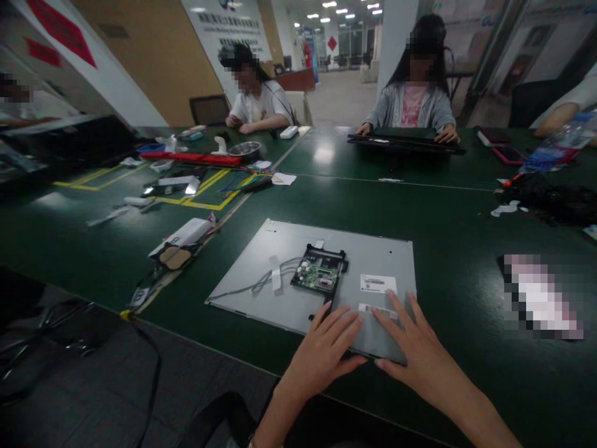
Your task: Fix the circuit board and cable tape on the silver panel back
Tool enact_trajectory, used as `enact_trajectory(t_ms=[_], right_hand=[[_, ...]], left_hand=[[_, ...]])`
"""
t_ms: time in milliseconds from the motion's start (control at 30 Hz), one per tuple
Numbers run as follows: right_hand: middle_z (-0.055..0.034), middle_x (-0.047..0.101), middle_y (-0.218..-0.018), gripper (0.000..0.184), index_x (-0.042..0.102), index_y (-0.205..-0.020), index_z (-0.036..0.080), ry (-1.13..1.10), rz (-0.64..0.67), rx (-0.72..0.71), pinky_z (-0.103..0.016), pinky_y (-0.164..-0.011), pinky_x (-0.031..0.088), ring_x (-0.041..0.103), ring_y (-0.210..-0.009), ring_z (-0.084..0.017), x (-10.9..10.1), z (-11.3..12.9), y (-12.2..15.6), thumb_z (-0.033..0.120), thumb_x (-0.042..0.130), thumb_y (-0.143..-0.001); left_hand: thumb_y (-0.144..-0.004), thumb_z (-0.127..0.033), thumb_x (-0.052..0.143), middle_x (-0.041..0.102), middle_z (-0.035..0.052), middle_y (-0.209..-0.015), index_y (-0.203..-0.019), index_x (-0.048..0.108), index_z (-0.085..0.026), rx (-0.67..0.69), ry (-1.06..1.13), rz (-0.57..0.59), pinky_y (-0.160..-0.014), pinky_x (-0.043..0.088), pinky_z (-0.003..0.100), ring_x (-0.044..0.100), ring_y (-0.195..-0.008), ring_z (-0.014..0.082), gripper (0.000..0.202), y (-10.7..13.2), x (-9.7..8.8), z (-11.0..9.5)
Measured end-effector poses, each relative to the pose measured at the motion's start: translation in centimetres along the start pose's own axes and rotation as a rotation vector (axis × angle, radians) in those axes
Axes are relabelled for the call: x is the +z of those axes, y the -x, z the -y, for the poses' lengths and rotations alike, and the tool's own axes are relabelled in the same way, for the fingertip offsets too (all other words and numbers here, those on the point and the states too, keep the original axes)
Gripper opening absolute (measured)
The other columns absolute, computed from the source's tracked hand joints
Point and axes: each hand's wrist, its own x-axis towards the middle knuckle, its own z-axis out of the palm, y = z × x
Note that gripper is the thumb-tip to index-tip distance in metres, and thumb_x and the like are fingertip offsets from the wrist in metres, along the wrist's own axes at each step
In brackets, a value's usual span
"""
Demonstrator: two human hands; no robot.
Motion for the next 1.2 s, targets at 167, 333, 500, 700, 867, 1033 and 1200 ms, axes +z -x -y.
enact_trajectory(t_ms=[167, 333, 500, 700, 867, 1033, 1200], right_hand=[[-0.0048, 0.014, -0.165, 0.072, 0.038, -0.150, 0.034, 0.026, -0.002, -0.025, -0.057, -0.115, 0.025, 0.003, -0.148, -0.042, 0.1, 1.6, -2.0, 0.038, 0.065, -0.083], [-0.0056, 0.016, -0.164, 0.078, 0.037, -0.150, 0.037, 0.050, 0.009, -0.007, -0.058, -0.110, 0.032, 0.009, -0.147, -0.045, 0.3, 2.9, -3.7, 0.031, 0.068, -0.079], [-0.0098, 0.020, -0.163, 0.080, 0.035, -0.150, 0.038, 0.087, 0.009, -0.004, -0.056, -0.106, 0.036, 0.013, -0.146, -0.045, -0.1, 4.3, -4.8, 0.024, 0.068, -0.078], [-0.0187, 0.024, -0.160, 0.084, 0.039, -0.150, 0.031, 0.158, -0.012, 0.015, -0.052, -0.108, 0.035, 0.018, -0.145, -0.046, 0.3, 5.7, -5.8, 0.015, 0.071, -0.074], [-0.0176, 0.025, -0.160, 0.076, 0.035, -0.151, 0.031, 0.190, -0.051, -0.016, -0.050, -0.109, 0.034, 0.018, -0.145, -0.044, 0.8, 6.2, -6.7, 0.019, 0.064, -0.082], [-0.0144, 0.025, -0.161, 0.077, 0.032, -0.153, 0.033, 0.225, -0.038, -0.030, -0.051, -0.107, 0.035, 0.021, -0.145, -0.044, 0.5, 6.8, -8.1, 0.025, 0.065, -0.083], [-0.0156, 0.024, -0.160, 0.078, 0.030, -0.153, 0.033, 0.222, -0.055, -0.047, -0.051, -0.104, 0.036, 0.021, -0.144, -0.044, 0.8, 7.9, -9.5, 0.034, 0.065, -0.084]], left_hand=[[-0.099, -0.046, 0.046, 0.061, 0.0069, -0.134, -0.134, 0.052, -0.017, -0.015, -0.019, -0.021, -0.117, 0.030, 0.047, 0.049, -0.131, 0.0226, 0.045, 0.1, 0.0, -0.1], [-0.100, -0.038, 0.046, 0.061, 0.0053, -0.134, -0.133, 0.051, -0.017, -0.017, -0.010, -0.022, -0.115, 0.034, 0.046, 0.049, -0.131, 0.0219, 0.040, 0.0, -0.1, -0.1], [-0.099, -0.032, 0.046, 0.061, 0.0064, -0.134, -0.131, 0.053, -0.016, -0.020, 0.016, -0.003, -0.111, 0.041, 0.044, 0.053, -0.127, 0.0218, 0.036, -0.2, -0.3, -0.1], [-0.099, -0.027, 0.045, 0.063, 0.0086, -0.131, -0.130, 0.053, -0.015, -0.054, 0.028, -0.043, -0.110, 0.042, 0.043, 0.053, -0.128, 0.0210, 0.034, -0.1, -0.1, -0.2], [-0.098, -0.022, 0.046, 0.064, 0.0097, -0.128, -0.127, 0.056, -0.016, -0.106, 0.019, -0.102, -0.111, 0.042, 0.044, 0.056, -0.124, 0.0218, 0.031, -0.1, -0.3, -0.1], [-0.096, -0.017, 0.047, 0.068, 0.0086, -0.119, -0.124, 0.057, -0.018, -0.184, 0.053, -0.155, -0.111, 0.041, 0.046, 0.059, -0.119, 0.0208, 0.030, -0.2, -0.6, 0.0], [-0.094, -0.012, 0.046, 0.068, 0.0077, -0.117, -0.119, 0.059, -0.021, -0.316, 0.095, -0.271, -0.110, 0.041, 0.048, 0.060, -0.117, 0.0209, 0.030, 0.0, -0.7, 0.1]])
